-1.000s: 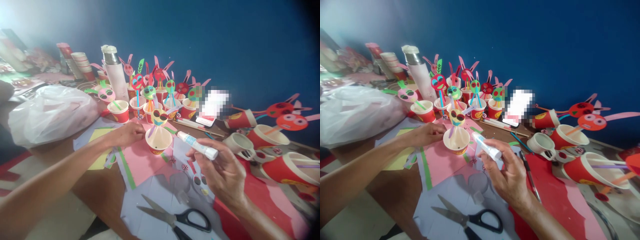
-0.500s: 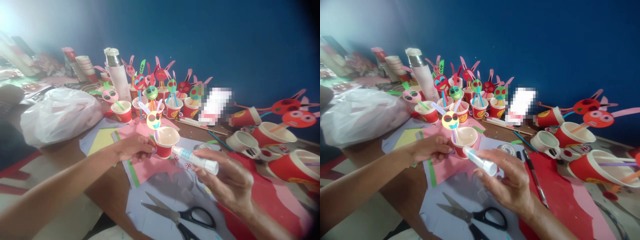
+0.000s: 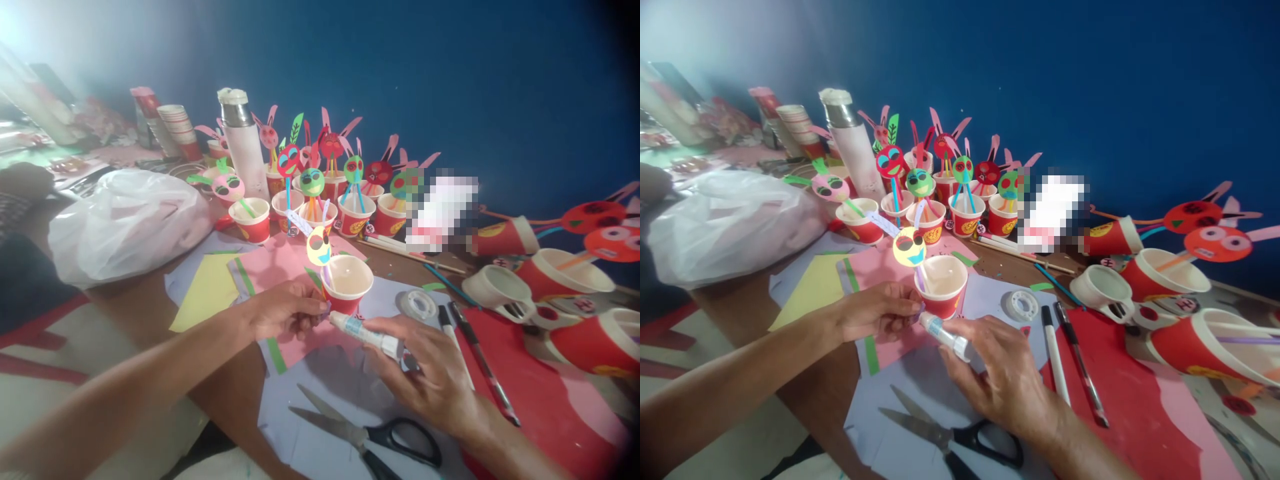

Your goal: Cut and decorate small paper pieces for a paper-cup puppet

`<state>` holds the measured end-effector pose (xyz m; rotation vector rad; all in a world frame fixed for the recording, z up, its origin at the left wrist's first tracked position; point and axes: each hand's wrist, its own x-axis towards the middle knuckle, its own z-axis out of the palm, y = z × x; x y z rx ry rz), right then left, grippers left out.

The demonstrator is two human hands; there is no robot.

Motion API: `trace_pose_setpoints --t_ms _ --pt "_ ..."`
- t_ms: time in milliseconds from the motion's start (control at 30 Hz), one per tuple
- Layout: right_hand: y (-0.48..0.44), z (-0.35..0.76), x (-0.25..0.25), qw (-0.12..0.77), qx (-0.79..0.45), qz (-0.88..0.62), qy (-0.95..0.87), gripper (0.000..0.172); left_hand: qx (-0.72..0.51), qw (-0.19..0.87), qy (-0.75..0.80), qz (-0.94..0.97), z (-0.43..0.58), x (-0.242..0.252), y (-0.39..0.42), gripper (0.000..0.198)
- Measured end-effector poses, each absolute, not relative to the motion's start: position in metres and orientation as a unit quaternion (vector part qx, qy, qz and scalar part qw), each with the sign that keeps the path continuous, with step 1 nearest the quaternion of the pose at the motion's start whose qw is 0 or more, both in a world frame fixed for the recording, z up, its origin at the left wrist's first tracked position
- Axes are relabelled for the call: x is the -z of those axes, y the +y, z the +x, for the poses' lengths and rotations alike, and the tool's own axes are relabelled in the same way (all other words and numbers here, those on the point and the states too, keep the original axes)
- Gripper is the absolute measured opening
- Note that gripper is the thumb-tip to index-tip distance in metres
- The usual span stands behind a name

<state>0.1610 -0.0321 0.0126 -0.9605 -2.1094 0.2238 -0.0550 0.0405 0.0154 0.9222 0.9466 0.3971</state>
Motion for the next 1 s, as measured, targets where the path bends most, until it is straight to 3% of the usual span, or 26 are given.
trace_pose_setpoints --t_ms 433,667,1000 --pt "-0.031 0.162 -0.006 0.375 -0.086 -0.373 -0.844 0.031 -0.169 0.839 0.390 0.338 -0.054 -0.001 0.043 0.025" --pt "-0.030 0.162 -0.006 0.373 -0.095 -0.383 -0.840 0.027 -0.172 0.847 0.391 0.317 -0.052 0.003 0.042 0.020" --pt "-0.031 0.157 -0.010 0.401 -0.180 -0.431 -0.788 0.016 -0.197 0.847 0.383 0.311 -0.050 0.003 0.042 0.029"
